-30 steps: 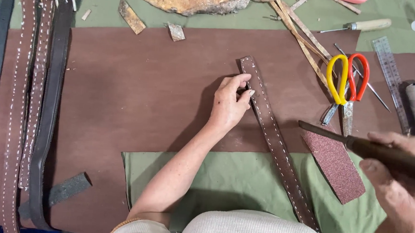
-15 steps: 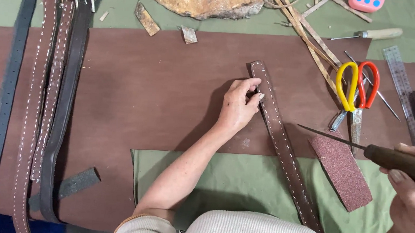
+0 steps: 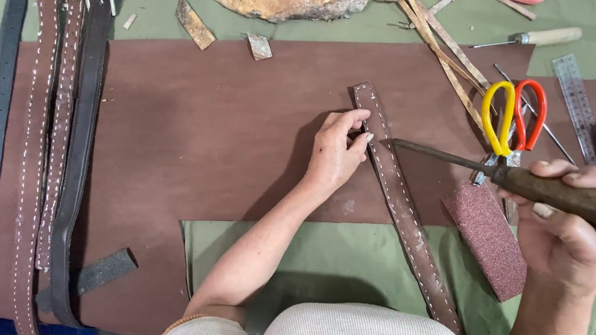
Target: Trimming the edges of a stitched leather strap using scissors and a wooden burnishing tool on a workshop table.
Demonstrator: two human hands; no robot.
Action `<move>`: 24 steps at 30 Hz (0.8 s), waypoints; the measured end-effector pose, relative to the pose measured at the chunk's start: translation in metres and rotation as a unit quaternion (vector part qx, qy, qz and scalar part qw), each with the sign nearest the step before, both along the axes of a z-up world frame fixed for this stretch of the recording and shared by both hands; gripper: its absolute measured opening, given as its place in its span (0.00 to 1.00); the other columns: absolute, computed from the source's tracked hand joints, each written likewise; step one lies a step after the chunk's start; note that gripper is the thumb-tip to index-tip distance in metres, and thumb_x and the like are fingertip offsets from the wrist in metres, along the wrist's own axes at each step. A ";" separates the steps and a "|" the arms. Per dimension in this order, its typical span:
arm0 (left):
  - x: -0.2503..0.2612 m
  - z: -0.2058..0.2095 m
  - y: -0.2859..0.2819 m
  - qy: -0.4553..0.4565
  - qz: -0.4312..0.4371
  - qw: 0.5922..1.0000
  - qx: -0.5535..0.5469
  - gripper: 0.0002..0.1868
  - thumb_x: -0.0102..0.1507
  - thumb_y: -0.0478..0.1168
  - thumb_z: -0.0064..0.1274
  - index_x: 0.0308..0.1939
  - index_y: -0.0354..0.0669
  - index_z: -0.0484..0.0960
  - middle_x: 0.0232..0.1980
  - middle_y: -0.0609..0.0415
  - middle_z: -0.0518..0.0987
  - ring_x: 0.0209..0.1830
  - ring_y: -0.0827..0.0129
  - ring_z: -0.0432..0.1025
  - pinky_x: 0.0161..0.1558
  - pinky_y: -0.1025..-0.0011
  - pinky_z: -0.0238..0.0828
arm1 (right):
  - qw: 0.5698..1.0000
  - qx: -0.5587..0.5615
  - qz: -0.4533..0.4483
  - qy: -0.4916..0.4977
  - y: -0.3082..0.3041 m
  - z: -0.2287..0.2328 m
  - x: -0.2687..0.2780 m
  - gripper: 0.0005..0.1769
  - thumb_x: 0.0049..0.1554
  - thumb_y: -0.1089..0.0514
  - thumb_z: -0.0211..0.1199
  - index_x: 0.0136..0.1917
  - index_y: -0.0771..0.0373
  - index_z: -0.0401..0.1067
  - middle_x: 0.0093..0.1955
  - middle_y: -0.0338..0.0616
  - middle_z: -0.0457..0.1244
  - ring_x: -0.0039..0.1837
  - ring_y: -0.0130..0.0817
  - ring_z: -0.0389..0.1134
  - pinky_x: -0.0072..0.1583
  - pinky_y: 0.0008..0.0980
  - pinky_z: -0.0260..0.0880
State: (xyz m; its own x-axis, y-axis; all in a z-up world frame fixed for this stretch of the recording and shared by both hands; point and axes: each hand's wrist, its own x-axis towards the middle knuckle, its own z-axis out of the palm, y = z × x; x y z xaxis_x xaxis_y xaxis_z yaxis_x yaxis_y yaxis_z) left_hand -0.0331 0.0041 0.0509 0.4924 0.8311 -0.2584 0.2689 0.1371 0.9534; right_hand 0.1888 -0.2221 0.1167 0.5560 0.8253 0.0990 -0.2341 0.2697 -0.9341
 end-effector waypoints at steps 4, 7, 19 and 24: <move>0.000 0.002 0.001 0.012 -0.002 1.000 -0.013 0.18 0.65 0.33 0.53 0.59 0.52 0.80 0.51 0.54 0.69 0.25 0.74 0.71 0.35 0.75 0.87 | 1.000 0.018 0.016 0.005 0.012 -0.003 0.002 0.29 0.49 0.72 0.56 0.63 0.57 0.66 0.66 0.58 0.64 0.60 0.54 0.70 0.63 0.52 0.82; -0.001 0.000 0.000 0.001 -0.003 1.000 -0.002 0.18 0.65 0.34 0.54 0.60 0.51 0.79 0.52 0.53 0.69 0.25 0.75 0.70 0.34 0.76 0.87 | 0.998 0.030 0.047 0.012 0.020 -0.001 0.004 0.27 0.51 0.73 0.58 0.63 0.61 0.67 0.65 0.58 0.65 0.68 0.49 0.71 0.63 0.53 0.84; 0.000 -0.010 -0.001 -0.018 0.001 1.000 0.019 0.17 0.65 0.33 0.54 0.58 0.51 0.79 0.51 0.53 0.68 0.23 0.74 0.69 0.33 0.77 0.84 | 0.997 0.013 0.069 -0.001 0.014 -0.017 0.017 0.27 0.50 0.72 0.58 0.62 0.57 0.67 0.65 0.58 0.66 0.68 0.50 0.70 0.67 0.56 0.81; 0.000 -0.003 -0.001 -0.019 0.000 1.000 -0.004 0.16 0.66 0.32 0.53 0.56 0.52 0.79 0.49 0.55 0.66 0.23 0.74 0.70 0.32 0.75 0.84 | 0.997 0.017 0.072 0.012 0.009 -0.026 0.022 0.29 0.48 0.73 0.56 0.62 0.57 0.67 0.66 0.55 0.65 0.67 0.50 0.69 0.69 0.61 0.80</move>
State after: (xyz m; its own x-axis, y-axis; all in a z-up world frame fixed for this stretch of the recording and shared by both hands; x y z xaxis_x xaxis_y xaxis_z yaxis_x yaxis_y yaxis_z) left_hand -0.0330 0.0029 0.0474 0.5014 0.8295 -0.2460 0.2333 0.1441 0.9617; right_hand 0.2111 -0.2135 0.0909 0.4350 0.8928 0.1170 -0.2948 0.2640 -0.9184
